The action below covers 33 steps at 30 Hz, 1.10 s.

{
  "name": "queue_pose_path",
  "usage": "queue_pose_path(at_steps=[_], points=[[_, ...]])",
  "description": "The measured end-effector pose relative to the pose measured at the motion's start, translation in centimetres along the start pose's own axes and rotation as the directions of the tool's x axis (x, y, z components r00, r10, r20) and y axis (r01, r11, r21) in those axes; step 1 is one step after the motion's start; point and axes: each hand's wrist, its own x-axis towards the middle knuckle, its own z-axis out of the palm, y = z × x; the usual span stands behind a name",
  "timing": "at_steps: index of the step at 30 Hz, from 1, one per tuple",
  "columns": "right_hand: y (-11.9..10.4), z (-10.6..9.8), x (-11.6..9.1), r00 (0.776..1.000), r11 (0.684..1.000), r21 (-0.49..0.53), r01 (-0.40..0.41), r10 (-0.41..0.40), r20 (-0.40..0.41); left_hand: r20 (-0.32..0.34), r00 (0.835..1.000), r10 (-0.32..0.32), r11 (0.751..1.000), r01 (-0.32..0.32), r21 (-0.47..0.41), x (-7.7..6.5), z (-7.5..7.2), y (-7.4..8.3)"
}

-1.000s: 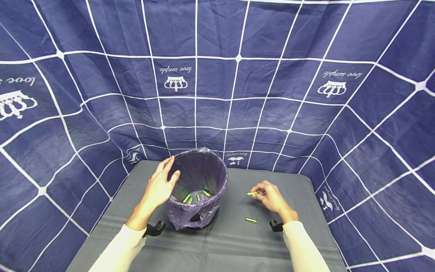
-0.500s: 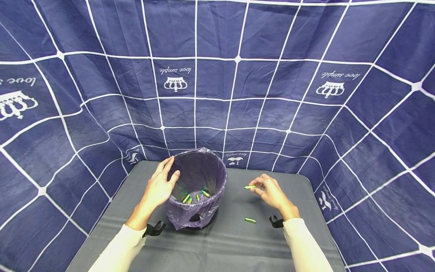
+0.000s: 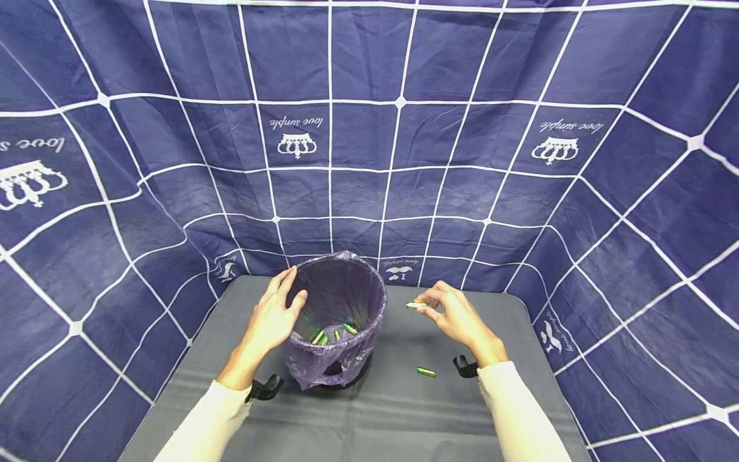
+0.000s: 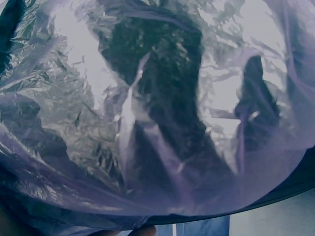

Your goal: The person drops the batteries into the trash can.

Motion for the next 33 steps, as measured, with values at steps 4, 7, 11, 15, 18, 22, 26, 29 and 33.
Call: queue_pose_path(at_steps=[4,7,11,15,18,22,26,29,33], points=[[-1.0,-0.7,0.6,0.999,0.999,-0.029,0.031,-0.032,-0.010,0.007,1.000,-0.010,1.000,0.009,0.005,-0.1,0.0,0.0],[-1.8,-1.1,1.1,0.999,0.998,-0.036,0.048,-0.048,-0.023,0.018,1.000,-0.022,1.000,0.021,0.006,-0.2,0.0,-0.1],[-3.0,-1.6,2.1,0.996,0.995,-0.050,0.082,-0.084,-0.043,0.012,1.000,-0.020,1.000,0.020,0.009,-0.1,-0.1,-0.1],[-4.3,-2.0,3.2,0.991,0.991,-0.066,0.119,-0.122,-0.051,0.001,1.000,-0.021,1.000,0.021,0.017,-0.1,-0.1,0.0],[-5.2,-2.4,3.9,0.990,0.990,-0.073,0.124,-0.128,-0.051,0.004,1.000,-0.026,1.000,0.025,0.018,-0.2,0.0,0.1],[-6.3,-2.6,5.1,0.989,0.988,-0.082,0.132,-0.137,-0.048,0.010,1.000,-0.030,0.999,0.029,0.022,-0.5,0.2,0.2],[-7.4,-2.4,6.6,0.988,0.985,-0.078,0.152,-0.155,-0.028,0.001,1.000,-0.029,0.999,0.029,0.023,-0.7,0.2,0.3],[-8.4,-2.3,7.8,0.986,0.985,-0.061,0.162,-0.164,-0.013,-0.010,1.000,-0.018,0.999,0.018,0.027,-0.6,0.1,0.3],[-9.7,-1.9,9.5,0.982,0.982,-0.038,0.186,-0.186,0.015,-0.005,1.000,-0.018,0.999,0.018,0.031,-0.3,0.0,0.3]])
